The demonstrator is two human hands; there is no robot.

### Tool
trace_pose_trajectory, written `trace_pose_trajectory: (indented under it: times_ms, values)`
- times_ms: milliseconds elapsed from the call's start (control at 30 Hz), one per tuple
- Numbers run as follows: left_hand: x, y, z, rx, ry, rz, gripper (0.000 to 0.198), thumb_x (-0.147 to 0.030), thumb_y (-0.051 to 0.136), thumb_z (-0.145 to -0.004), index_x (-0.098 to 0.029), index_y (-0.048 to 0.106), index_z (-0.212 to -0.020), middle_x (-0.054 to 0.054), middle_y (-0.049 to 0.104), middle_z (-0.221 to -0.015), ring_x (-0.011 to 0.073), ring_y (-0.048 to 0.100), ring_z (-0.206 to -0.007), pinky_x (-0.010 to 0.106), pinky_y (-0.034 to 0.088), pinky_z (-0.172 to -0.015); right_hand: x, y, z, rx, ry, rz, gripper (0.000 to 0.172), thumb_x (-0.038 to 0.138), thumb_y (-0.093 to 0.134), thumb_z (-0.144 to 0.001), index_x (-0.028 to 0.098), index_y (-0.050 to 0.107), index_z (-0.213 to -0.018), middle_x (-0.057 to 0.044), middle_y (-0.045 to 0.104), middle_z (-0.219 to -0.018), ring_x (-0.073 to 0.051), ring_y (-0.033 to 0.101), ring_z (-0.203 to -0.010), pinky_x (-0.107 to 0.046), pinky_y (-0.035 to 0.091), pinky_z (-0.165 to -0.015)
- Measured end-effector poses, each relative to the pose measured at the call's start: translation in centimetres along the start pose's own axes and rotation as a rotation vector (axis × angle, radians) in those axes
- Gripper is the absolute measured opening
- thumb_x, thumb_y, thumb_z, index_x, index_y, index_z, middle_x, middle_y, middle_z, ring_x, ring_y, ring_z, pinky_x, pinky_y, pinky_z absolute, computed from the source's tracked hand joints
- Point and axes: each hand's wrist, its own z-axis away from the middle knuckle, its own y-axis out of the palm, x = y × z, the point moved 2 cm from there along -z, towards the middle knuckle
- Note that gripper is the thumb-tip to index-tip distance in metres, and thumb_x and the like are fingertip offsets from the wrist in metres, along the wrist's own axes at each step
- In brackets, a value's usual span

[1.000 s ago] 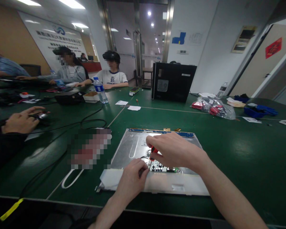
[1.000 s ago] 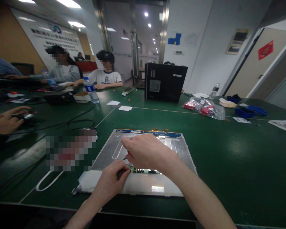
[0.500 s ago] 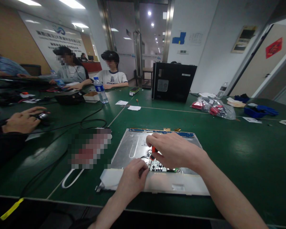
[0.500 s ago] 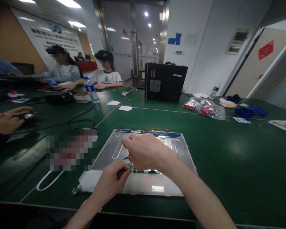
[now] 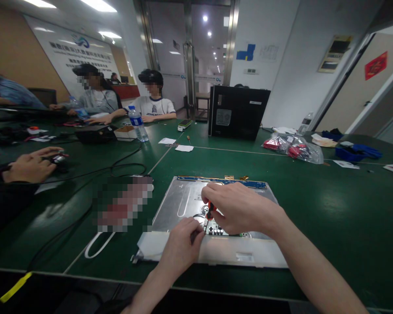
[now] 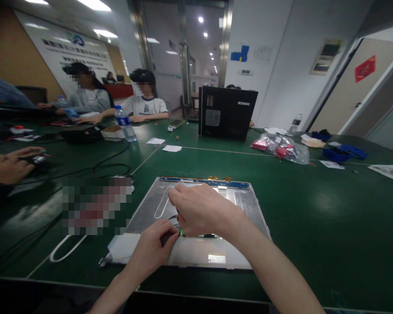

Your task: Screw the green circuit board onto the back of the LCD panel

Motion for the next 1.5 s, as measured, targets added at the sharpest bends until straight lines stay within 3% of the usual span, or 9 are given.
trace_pose_trajectory:
  times_ms: [133,367,633,900,1133,1500]
  values:
    - [-0.06,-0.04,-0.02,0.003,0.001,0.005,0.014,-0.012,0.05,-0.076,-0.019,0.056,-0.065,0.002,0.059,-0.07,0.0188,0.055,-0.071,0.029,0.039,-0.064,-0.05,-0.07,-0.23,0.019,0.03,-0.005,0.016,0.02,0.048,-0.083,0.017,0.05,-0.099,-0.006,0.065,-0.095,-0.015,0.057,-0.069,-0.028,0.025,-0.05]
    - [0.32,0.19,0.04,0.003,0.0,0.011,0.013,-0.011,0.051,-0.076,-0.019,0.055,-0.067,0.001,0.059,-0.072,0.0184,0.056,-0.072,0.029,0.039,-0.065,-0.23,-0.14,-0.53,0.034,0.12,0.047,0.021,0.038,0.05,-0.088,0.018,0.052,-0.095,-0.004,0.067,-0.079,-0.017,0.058,-0.065,-0.028,0.023,-0.048]
    - [0.04,0.01,-0.08,-0.008,0.01,-0.019,0.014,-0.01,0.052,-0.075,-0.019,0.054,-0.064,0.001,0.059,-0.071,0.0186,0.056,-0.072,0.029,0.039,-0.064,0.08,-0.06,-0.2,0.008,-0.003,0.005,0.02,0.02,0.049,-0.081,0.016,0.05,-0.101,-0.007,0.066,-0.096,-0.016,0.057,-0.071,-0.029,0.027,-0.05]
    - [0.3,0.23,0.04,-0.009,0.012,-0.009,0.014,-0.011,0.051,-0.076,-0.019,0.054,-0.065,0.001,0.059,-0.071,0.0184,0.055,-0.071,0.029,0.039,-0.064,-0.06,0.06,-0.65,-0.002,0.056,0.014,0.022,0.033,0.05,-0.087,0.017,0.051,-0.102,-0.006,0.068,-0.09,-0.019,0.06,-0.071,-0.029,0.027,-0.051]
    - [0.24,0.18,-0.04,-0.002,0.017,-0.012,0.014,-0.011,0.051,-0.076,-0.019,0.053,-0.064,0.001,0.058,-0.069,0.0182,0.054,-0.07,0.029,0.038,-0.063,0.13,0.07,-0.06,-0.019,-0.018,-0.012,0.025,0.022,0.051,-0.079,0.015,0.049,-0.103,-0.007,0.064,-0.096,-0.017,0.057,-0.069,-0.029,0.027,-0.051]
    - [-0.02,-0.06,-0.03,-0.004,-0.003,0.001,0.015,-0.011,0.05,-0.076,-0.019,0.055,-0.064,0.002,0.06,-0.07,0.0187,0.055,-0.071,0.029,0.039,-0.064,0.02,-0.03,-0.4,-0.012,0.012,0.006,0.019,0.022,0.048,-0.085,0.016,0.049,-0.102,-0.007,0.067,-0.097,-0.02,0.061,-0.074,-0.03,0.028,-0.05]
